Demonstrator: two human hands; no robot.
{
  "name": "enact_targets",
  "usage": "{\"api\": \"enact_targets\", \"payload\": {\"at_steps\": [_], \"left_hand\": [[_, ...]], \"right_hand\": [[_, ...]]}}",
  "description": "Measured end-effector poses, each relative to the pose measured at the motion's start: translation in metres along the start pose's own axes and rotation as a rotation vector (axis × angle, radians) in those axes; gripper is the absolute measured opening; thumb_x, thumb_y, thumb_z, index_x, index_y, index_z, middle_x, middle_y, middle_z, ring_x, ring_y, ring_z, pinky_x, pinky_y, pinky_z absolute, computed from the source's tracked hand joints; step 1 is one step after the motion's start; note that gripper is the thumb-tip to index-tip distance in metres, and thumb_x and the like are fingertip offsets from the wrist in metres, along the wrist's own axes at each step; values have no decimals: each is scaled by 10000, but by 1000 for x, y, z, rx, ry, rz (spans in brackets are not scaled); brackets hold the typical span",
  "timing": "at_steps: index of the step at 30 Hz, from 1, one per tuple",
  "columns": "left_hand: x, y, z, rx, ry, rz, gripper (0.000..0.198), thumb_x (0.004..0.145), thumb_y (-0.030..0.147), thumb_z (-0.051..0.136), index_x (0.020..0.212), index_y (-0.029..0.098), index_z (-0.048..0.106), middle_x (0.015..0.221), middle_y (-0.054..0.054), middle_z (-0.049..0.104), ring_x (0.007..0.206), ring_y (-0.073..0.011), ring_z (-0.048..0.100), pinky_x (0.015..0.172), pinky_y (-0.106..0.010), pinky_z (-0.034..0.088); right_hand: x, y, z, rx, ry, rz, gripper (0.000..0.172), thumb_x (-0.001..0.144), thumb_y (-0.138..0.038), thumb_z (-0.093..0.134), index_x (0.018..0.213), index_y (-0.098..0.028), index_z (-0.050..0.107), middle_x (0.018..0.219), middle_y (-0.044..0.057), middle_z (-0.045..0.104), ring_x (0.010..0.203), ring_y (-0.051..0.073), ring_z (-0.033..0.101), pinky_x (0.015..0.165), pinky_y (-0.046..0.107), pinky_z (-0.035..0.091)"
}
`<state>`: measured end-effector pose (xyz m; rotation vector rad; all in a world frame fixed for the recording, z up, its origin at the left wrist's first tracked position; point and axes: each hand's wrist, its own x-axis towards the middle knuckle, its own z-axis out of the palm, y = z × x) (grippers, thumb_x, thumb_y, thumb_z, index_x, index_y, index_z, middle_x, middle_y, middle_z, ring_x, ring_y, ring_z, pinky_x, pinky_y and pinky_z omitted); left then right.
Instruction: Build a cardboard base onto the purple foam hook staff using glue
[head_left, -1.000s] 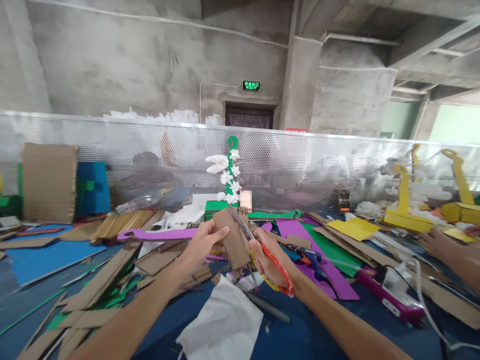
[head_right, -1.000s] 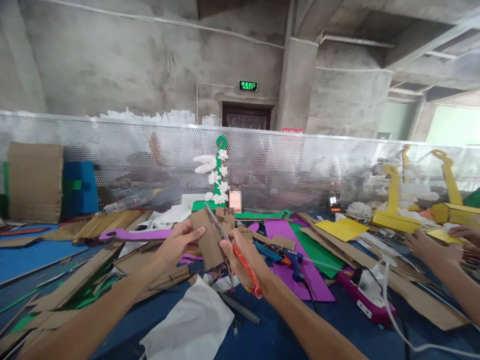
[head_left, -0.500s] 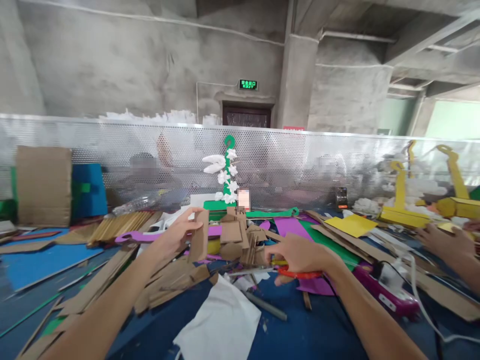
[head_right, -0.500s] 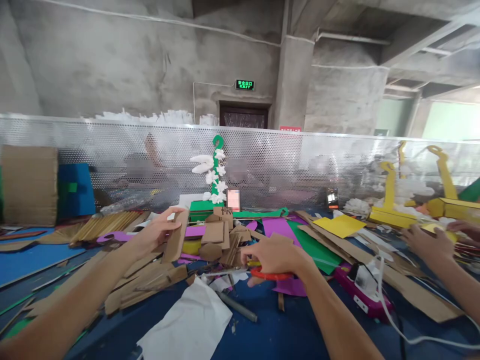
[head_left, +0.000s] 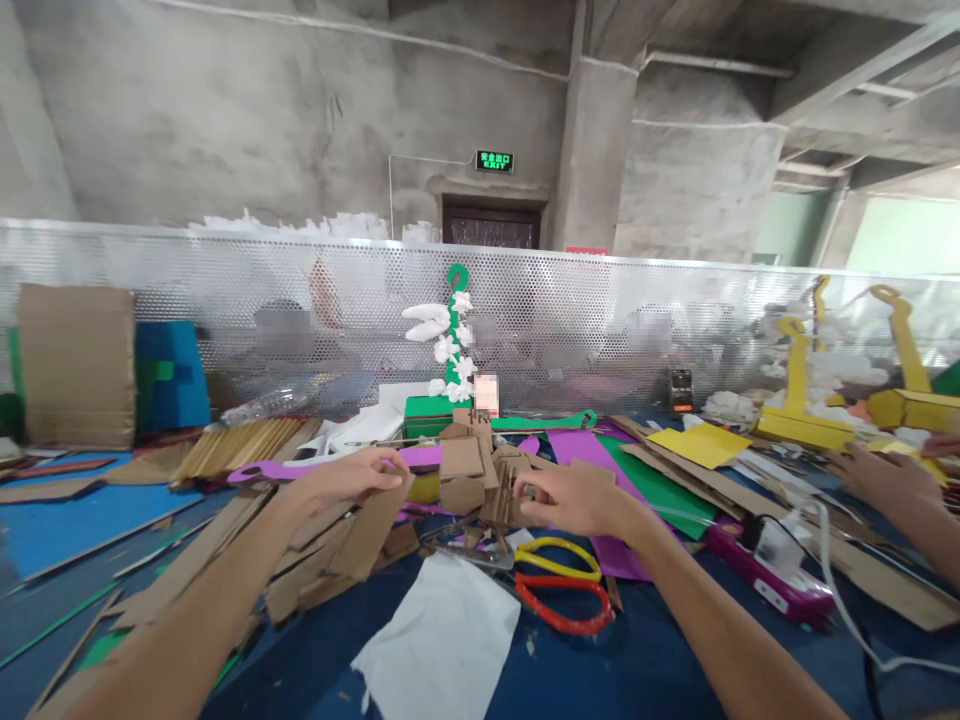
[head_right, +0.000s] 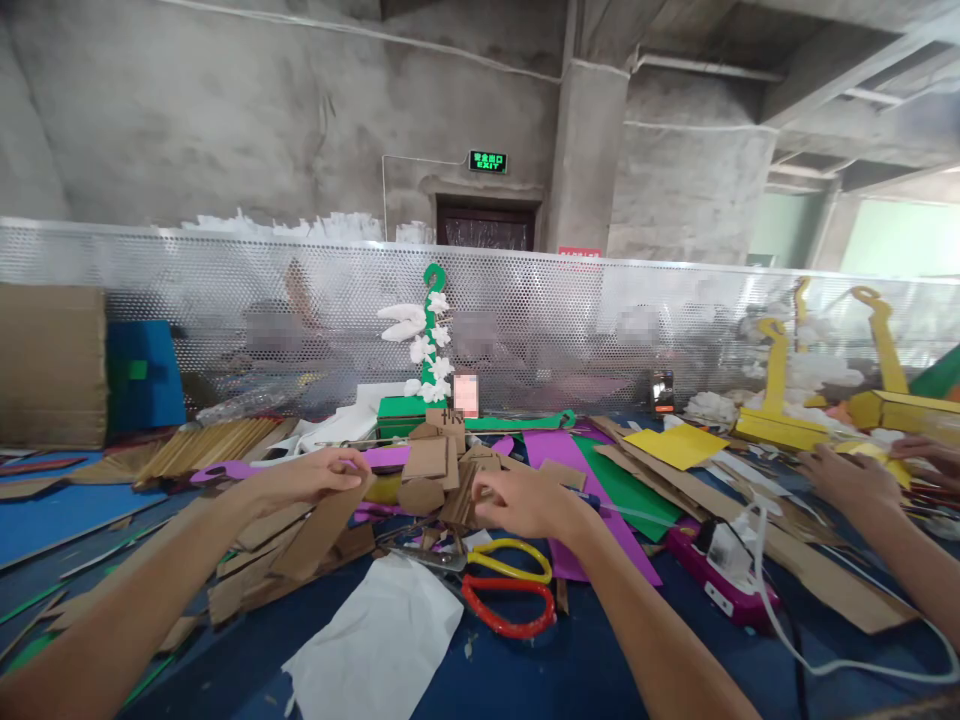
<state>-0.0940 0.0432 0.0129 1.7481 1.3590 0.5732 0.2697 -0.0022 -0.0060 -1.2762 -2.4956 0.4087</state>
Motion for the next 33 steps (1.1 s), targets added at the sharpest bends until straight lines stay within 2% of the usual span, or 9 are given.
{"api": "enact_targets", "payload": {"at_steps": [2,5,11,15,20,25,31,33], "left_hand": [[2,-5,1,121,-28,9,391,641,467,767,940,224,702,781,-18,664,699,-211,619,549,-257,424],[9,-15,3,239,-53,21,319,614,416,733,867,225,694,702,-8,644,656,-224,616,537,-280,449],[18,-22,6,521,114,85,173,631,344,678,755,223,681,660,-17,688,628,-232,631,583,-295,417],[14,-14,8,589,162,98,150,704,360,656,759,223,685,691,-30,722,658,-241,654,617,-303,408],[12,-8,11,662,200,83,152,740,350,617,795,224,683,716,-43,734,677,-252,667,615,-309,388],[11,-6,13,683,202,71,130,765,341,602,784,229,668,657,-32,705,656,-253,663,620,-314,386],[9,-4,14,671,243,60,103,749,330,643,754,232,676,698,-38,719,654,-251,660,652,-319,409],[9,-3,15,678,246,58,100,754,324,637,755,233,677,704,-38,723,660,-249,662,652,-316,410]], "right_hand": [[10,5,10,33,144,66,211,959,-322,525,1097,-227,655,792,31,709,694,192,629,640,284,350],[30,11,28,47,205,173,259,906,-314,609,1135,-194,611,805,37,711,731,210,650,657,282,361],[56,21,50,-84,240,229,402,855,-280,645,1224,-144,563,896,86,724,859,269,679,682,291,347],[60,21,54,-52,227,238,417,867,-327,645,1235,-156,546,924,87,727,876,277,686,675,285,342],[63,22,55,-48,219,284,383,840,-158,598,1221,-164,559,889,71,718,849,252,685,676,284,333],[63,25,54,-53,231,286,405,825,-120,587,1227,-162,556,862,70,719,879,260,684,702,296,337],[61,18,53,-27,242,258,384,822,-347,684,1146,-170,578,1074,124,735,940,291,689,696,292,375],[61,16,54,13,243,250,392,807,-348,693,1137,-170,577,1081,131,734,963,308,692,694,295,377]]}}
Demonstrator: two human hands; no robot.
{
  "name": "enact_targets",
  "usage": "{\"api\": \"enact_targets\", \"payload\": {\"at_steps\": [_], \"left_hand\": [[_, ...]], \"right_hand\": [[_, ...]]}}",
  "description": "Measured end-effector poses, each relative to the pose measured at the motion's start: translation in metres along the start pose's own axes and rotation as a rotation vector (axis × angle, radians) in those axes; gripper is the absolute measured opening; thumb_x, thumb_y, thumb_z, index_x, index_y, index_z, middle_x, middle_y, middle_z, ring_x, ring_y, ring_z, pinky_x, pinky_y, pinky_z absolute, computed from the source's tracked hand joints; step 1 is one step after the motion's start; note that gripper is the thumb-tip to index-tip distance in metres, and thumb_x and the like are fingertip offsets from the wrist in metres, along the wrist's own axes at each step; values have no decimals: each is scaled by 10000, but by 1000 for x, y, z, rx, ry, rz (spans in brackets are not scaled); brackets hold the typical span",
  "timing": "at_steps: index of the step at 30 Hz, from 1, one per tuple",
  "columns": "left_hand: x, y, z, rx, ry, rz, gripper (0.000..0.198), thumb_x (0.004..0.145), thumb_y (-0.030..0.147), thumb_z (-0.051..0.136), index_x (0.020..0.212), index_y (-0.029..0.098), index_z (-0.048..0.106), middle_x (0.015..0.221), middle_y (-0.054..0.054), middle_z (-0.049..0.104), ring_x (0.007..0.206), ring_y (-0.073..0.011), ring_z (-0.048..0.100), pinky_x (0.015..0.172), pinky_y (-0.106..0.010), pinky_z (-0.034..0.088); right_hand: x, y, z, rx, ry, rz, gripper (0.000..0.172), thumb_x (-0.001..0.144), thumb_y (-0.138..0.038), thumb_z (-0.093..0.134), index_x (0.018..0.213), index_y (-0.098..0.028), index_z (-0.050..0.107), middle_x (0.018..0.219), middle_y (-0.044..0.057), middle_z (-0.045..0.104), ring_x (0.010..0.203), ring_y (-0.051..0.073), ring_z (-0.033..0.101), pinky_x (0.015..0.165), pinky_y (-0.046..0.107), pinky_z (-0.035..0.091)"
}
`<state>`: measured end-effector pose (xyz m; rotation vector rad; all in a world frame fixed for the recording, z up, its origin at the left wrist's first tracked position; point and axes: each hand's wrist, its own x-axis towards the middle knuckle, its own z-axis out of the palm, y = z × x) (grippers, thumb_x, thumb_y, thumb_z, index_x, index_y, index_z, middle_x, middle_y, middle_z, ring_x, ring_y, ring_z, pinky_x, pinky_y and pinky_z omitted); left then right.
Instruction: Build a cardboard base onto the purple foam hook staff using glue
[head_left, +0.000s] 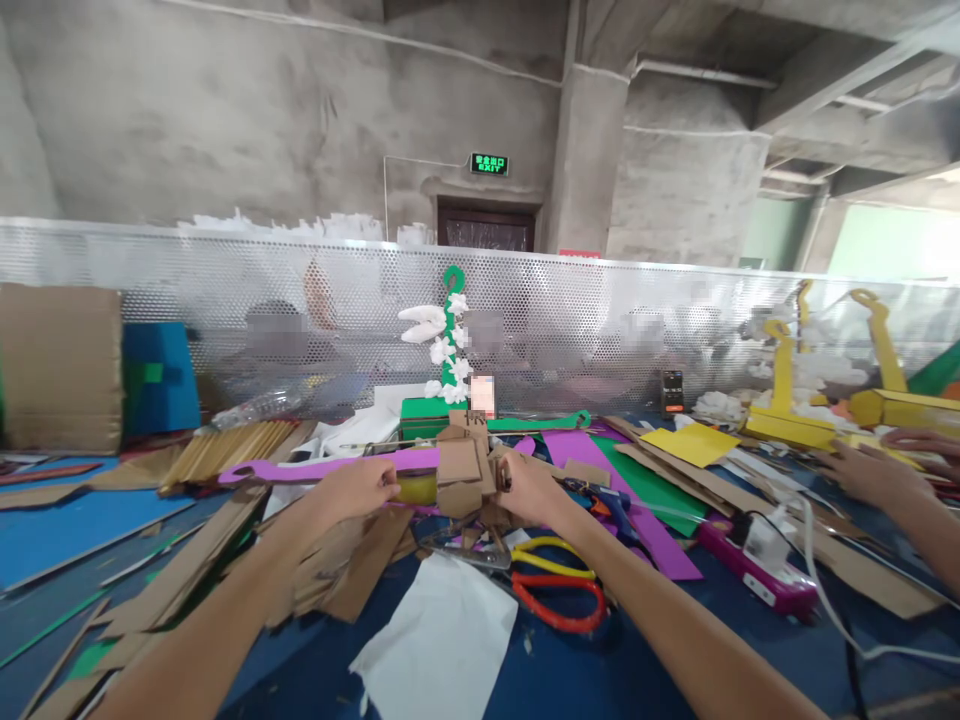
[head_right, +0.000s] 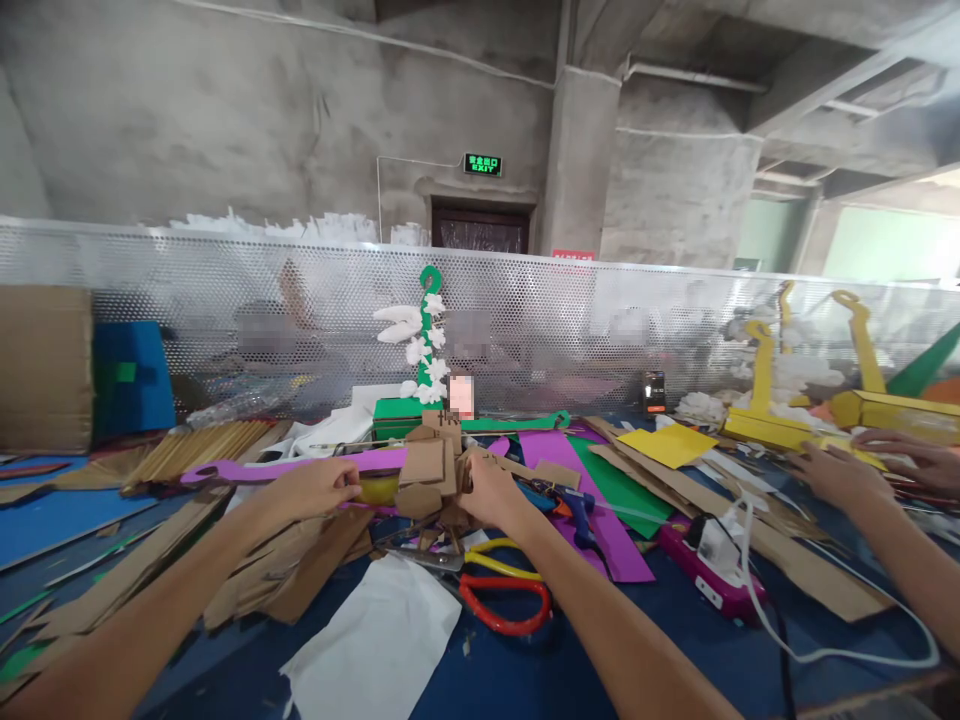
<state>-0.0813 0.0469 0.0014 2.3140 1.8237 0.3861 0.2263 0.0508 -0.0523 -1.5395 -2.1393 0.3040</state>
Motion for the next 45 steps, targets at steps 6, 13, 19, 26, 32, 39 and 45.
{"api": "enact_targets", "payload": {"at_steps": [6,13,19,26,32,39,45], "left_hand": [[0,-1,3,32,-13,3,117,791,315,609,792,228,687,744,-55,743,674,-251,668,625,-306,394],[4,-2,-2,62,88,30,141,804,347,606,760,227,665,758,-60,730,717,-261,667,650,-315,399],[-12,35,-14,-378,230,276,343,929,528,519,827,218,625,719,-22,675,576,-184,605,584,-283,446],[-32,91,10,-843,25,333,440,907,600,584,1078,198,640,877,-50,727,377,-99,498,372,-235,332],[-30,93,24,-853,-20,382,409,872,575,652,984,184,694,735,-29,678,370,-92,448,373,-236,327],[-27,89,26,-834,-125,381,468,868,628,615,856,160,601,597,25,569,366,-68,397,399,-213,258],[-26,83,31,-664,-103,345,376,904,510,599,734,205,458,559,58,513,403,-95,470,416,-217,304]], "right_hand": [[2,1,2,155,-41,39,438,757,-207,713,1159,-161,544,800,42,710,810,259,711,665,281,413],[1,16,-29,426,-43,130,448,870,-186,553,1284,-161,381,599,-97,568,445,121,547,460,212,425],[-18,3,-64,827,181,-66,524,842,-420,685,1258,-198,456,744,-76,560,523,103,567,474,225,484],[-38,-40,-47,889,-64,-250,473,861,-438,702,1232,-226,498,757,-52,581,560,127,604,523,267,547],[-34,-45,-32,877,-17,-211,320,813,-482,730,846,-186,612,770,18,623,684,171,619,515,264,524],[-27,-37,-28,975,-89,-118,385,697,-521,789,708,-174,620,606,6,617,578,157,608,560,285,508],[-31,-44,-34,1017,-38,-151,392,728,-546,797,797,-185,663,717,19,663,644,163,613,539,264,500]]}}
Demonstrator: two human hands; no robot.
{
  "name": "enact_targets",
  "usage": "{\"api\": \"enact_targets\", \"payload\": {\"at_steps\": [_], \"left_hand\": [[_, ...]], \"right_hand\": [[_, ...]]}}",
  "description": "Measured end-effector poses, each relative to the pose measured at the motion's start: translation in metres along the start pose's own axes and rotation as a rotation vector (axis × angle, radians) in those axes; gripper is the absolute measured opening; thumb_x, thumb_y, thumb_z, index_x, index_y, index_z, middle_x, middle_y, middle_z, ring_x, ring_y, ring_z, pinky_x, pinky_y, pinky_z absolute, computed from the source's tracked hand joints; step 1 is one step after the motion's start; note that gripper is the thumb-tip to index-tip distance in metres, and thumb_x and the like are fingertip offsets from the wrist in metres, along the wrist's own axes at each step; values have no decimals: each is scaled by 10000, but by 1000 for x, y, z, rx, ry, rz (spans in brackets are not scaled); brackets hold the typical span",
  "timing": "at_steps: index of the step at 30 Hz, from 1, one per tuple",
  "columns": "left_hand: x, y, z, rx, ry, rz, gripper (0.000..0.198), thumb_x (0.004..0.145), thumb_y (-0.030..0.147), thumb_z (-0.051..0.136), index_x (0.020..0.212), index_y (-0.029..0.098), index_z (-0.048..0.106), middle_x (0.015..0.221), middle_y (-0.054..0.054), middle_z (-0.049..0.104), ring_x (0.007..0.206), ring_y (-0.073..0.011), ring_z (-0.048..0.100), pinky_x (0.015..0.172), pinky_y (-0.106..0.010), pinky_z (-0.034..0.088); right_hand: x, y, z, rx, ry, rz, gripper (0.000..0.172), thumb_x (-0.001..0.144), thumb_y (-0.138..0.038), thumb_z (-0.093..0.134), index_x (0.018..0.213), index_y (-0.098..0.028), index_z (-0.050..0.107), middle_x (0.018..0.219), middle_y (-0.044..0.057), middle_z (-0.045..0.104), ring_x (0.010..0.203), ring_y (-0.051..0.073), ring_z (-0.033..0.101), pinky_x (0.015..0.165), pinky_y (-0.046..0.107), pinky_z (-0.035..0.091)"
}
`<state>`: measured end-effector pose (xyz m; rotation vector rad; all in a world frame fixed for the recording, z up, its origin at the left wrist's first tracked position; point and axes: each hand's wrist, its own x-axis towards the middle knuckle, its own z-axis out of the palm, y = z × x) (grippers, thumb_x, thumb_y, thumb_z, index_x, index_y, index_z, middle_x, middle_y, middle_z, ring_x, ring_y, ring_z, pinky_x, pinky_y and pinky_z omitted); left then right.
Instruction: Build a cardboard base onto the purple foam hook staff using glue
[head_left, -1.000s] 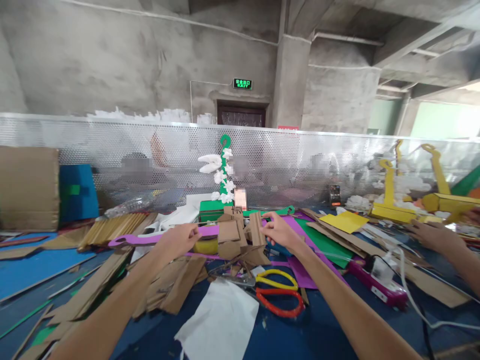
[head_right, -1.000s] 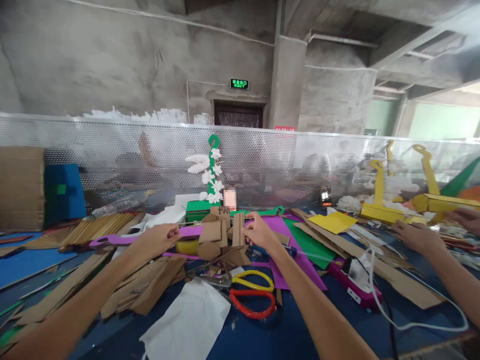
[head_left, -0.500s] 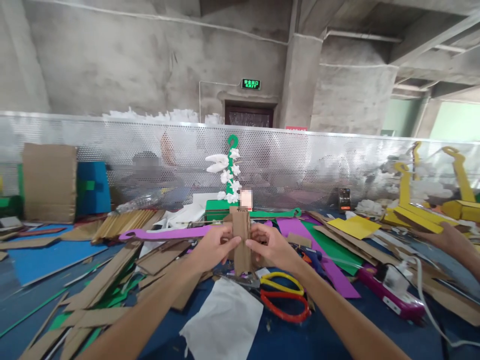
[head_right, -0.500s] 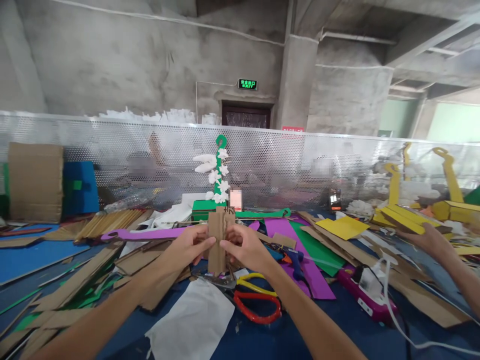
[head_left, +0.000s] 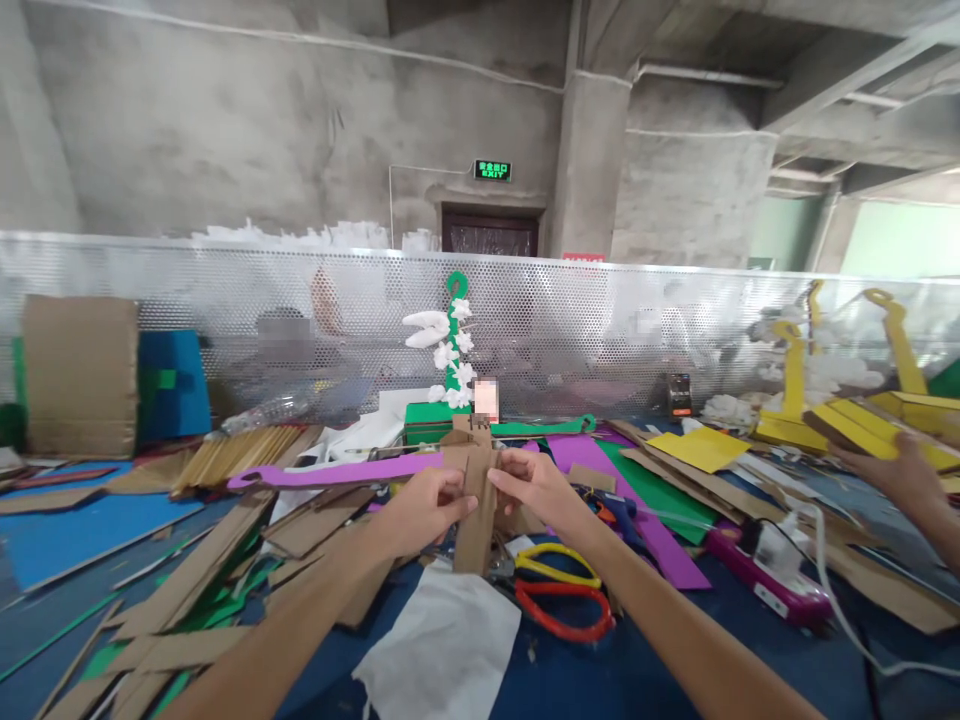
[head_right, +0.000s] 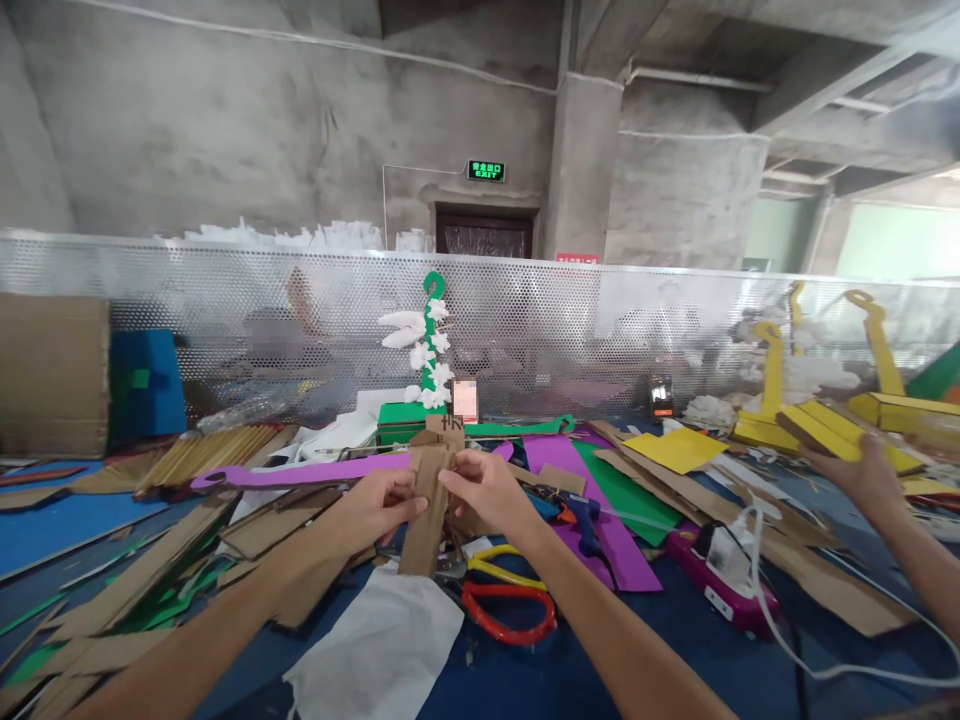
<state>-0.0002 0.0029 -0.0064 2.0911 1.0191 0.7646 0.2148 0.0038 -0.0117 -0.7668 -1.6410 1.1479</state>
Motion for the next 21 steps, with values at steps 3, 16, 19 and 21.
{"api": "enact_targets", "payload": {"at_steps": [3,16,19,21], "left_hand": [[-1,1,0,-19,-63,-12,377,904,505,597,731,216,428,544,71,487,394,-95,465,409,-219,291],[-4,7,-8,-91,-171,-57,459,836,605,659,729,205,461,552,65,487,419,-86,458,410,-199,277],[-3,6,-6,-137,-177,-51,476,829,594,672,696,217,413,505,84,449,398,-81,445,410,-194,277],[-2,3,-6,-138,-150,-45,443,842,586,659,720,206,467,490,77,475,394,-84,447,410,-192,278]], "right_hand": [[0,0,-2,36,42,6,440,698,-588,816,697,-178,654,658,8,638,593,137,570,542,258,486],[2,7,-6,172,93,91,512,597,-605,891,740,-182,641,678,1,675,608,135,633,511,222,476],[2,7,-8,202,75,96,510,589,-593,900,726,-182,629,652,-5,663,593,125,621,508,214,473],[1,6,-8,176,57,99,483,639,-588,875,782,-183,655,696,11,689,635,141,647,513,217,477]]}}
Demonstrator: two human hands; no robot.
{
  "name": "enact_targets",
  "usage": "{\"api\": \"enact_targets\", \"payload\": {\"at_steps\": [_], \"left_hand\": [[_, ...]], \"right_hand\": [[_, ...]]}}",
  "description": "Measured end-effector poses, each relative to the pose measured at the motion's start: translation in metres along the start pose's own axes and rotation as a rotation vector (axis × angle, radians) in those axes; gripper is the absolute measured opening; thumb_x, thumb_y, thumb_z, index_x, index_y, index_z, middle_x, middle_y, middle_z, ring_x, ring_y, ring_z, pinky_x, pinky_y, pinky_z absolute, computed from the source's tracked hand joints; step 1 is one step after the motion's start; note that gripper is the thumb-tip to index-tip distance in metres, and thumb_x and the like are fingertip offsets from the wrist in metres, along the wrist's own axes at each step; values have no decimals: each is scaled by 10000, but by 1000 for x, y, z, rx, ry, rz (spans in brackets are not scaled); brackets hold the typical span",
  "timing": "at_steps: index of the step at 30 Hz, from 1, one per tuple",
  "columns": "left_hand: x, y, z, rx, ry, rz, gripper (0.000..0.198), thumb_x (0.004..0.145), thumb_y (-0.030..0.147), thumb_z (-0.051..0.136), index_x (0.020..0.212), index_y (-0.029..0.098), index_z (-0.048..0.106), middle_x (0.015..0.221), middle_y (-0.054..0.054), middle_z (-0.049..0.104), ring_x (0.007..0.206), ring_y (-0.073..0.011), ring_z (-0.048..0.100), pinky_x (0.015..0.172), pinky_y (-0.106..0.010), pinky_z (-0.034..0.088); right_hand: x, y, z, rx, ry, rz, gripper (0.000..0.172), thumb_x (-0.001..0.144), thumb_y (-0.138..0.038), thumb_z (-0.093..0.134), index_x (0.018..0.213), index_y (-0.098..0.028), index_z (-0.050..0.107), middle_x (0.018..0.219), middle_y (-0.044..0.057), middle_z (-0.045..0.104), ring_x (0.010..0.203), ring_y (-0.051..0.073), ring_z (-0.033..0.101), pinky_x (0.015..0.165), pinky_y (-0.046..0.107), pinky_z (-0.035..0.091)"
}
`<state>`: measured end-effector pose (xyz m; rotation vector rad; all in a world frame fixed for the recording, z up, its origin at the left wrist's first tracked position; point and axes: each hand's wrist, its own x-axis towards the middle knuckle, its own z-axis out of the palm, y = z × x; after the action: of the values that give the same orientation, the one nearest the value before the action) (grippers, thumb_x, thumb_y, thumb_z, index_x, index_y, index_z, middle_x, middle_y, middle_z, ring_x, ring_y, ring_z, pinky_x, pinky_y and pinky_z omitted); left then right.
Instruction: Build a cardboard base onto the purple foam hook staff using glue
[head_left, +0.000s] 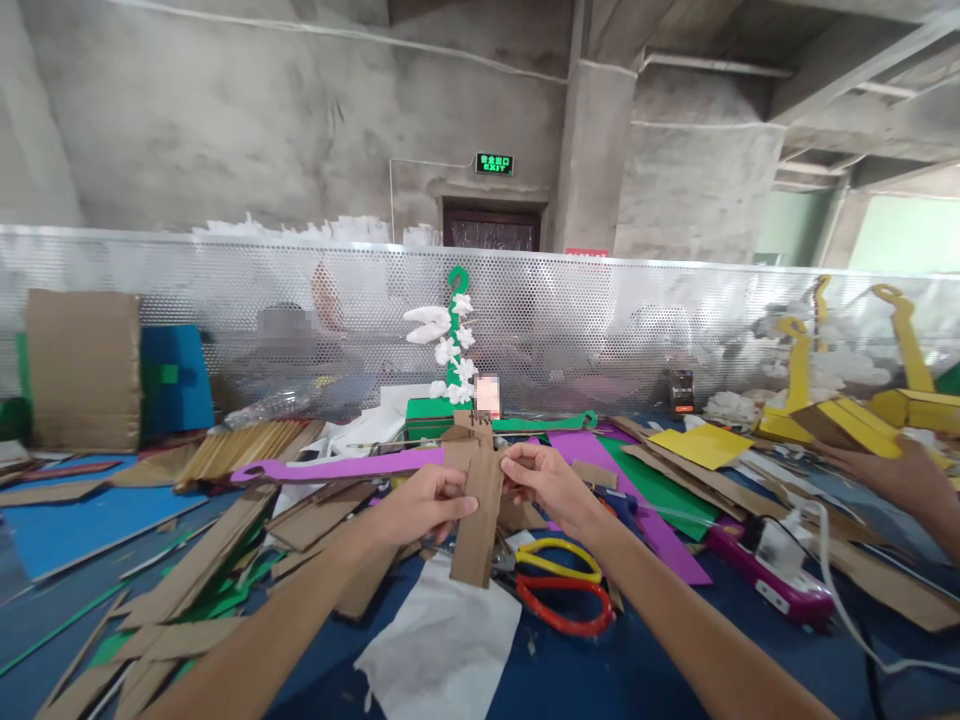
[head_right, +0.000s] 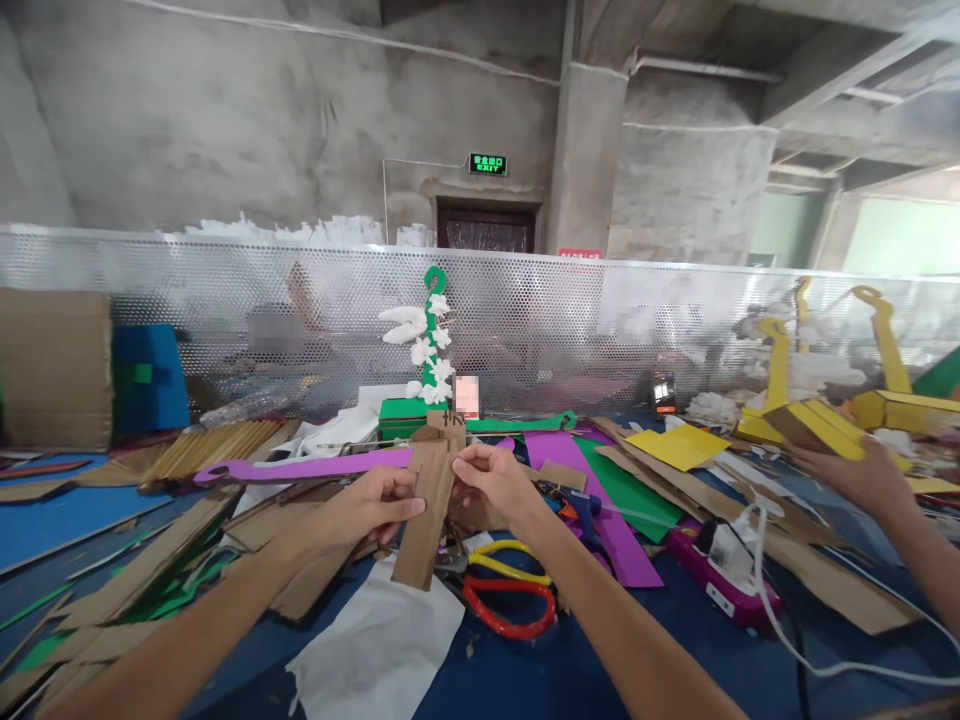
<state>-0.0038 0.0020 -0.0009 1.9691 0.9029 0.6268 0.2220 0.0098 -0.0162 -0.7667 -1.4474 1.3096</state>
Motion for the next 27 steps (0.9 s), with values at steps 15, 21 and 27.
{"api": "enact_targets", "payload": {"at_steps": [15,21,27], "left_hand": [[6,-6,-1,-135,94,77,521,791,654,703,896,147,646,575,25,581,413,-86,487,404,-202,361],[4,1,-5,-62,172,36,476,823,628,688,809,159,608,561,15,598,445,-102,520,437,-213,390],[5,4,-1,-162,125,103,512,777,658,727,795,166,586,539,22,590,462,-106,536,469,-220,386]], "right_hand": [[-4,5,3,-12,-135,-17,448,682,-534,881,776,-180,622,687,-4,682,621,134,645,601,250,522],[-6,7,10,-149,-214,-28,426,741,-520,845,880,-166,654,774,29,710,641,154,660,629,288,553],[-11,4,7,-47,-272,-13,427,731,-492,859,927,-168,661,785,26,703,637,143,639,607,263,520]]}}
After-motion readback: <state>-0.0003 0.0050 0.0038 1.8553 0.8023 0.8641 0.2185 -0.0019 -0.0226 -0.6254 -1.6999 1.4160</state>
